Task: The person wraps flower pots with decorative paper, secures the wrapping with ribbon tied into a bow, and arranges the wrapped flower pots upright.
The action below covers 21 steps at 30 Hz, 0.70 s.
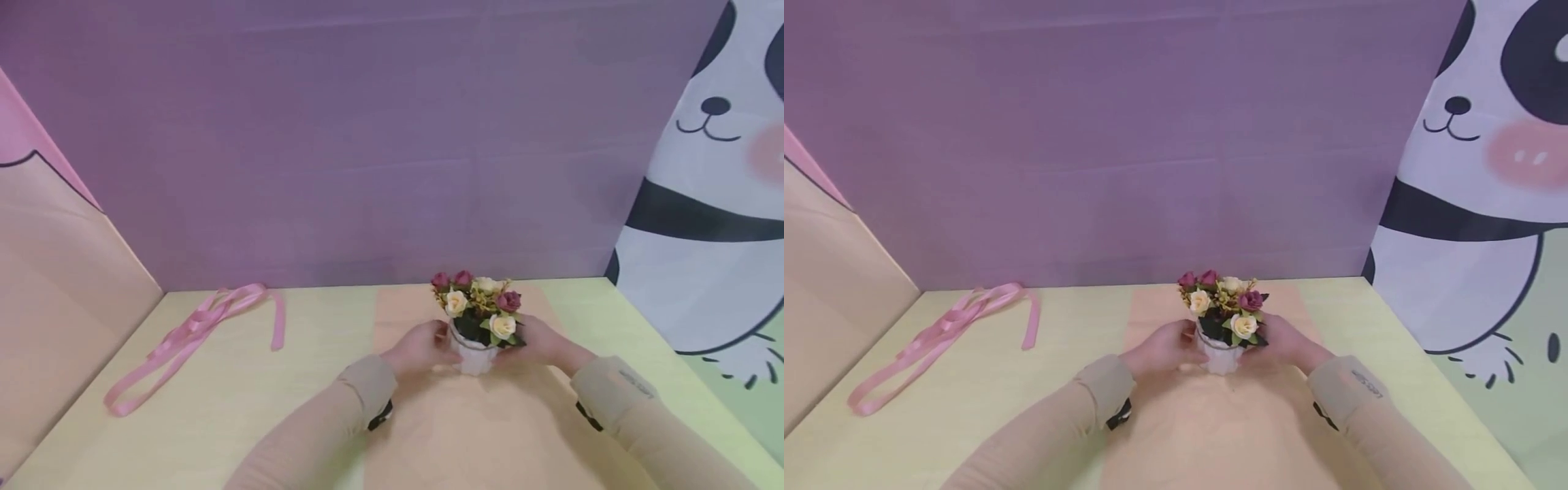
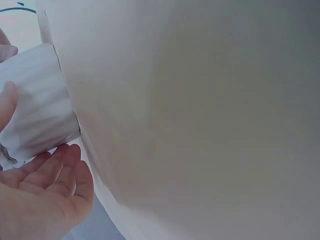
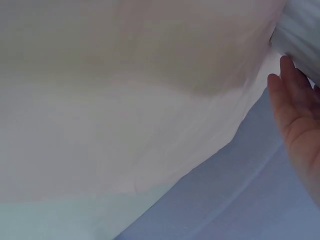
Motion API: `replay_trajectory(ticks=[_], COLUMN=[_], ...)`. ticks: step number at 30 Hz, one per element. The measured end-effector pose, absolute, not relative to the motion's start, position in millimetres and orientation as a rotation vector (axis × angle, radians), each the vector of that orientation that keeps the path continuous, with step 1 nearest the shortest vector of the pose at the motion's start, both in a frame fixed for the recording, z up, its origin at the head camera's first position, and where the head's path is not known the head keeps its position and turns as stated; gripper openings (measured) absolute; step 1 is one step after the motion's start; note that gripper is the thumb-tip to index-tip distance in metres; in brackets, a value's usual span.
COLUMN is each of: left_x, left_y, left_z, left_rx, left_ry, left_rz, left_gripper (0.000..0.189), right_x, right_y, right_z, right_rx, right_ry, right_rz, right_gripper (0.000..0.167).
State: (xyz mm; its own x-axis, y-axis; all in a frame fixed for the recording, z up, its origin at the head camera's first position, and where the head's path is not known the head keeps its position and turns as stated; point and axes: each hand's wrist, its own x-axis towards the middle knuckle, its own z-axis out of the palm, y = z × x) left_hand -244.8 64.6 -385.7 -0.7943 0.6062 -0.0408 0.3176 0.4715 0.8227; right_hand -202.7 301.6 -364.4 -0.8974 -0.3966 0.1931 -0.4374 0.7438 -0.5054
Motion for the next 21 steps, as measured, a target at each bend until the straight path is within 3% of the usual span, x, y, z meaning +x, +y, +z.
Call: replay_trajectory(ticks=[8,14,21], left_x=[-247,-245,-240], left_y=[60,52,46], left_z=[-394,-392,-385], left_rx=[0.799,0.812,0.731], left_ry=[2.367,2.403,2.415], left_rz=[1.265,1.209,1.197], left_gripper=[0.056,0.058,0.070], right_x=[-200,-190,-182], right_y=[308,304,286], right_z=[-336,-291,-275], right_rx=[0.552,0.499,0.503], right_ry=[-3.075,-3.156,-2.968], right_rz=[0.727,0.380,0.112], right_gripper=[0.069,0.024,0.003])
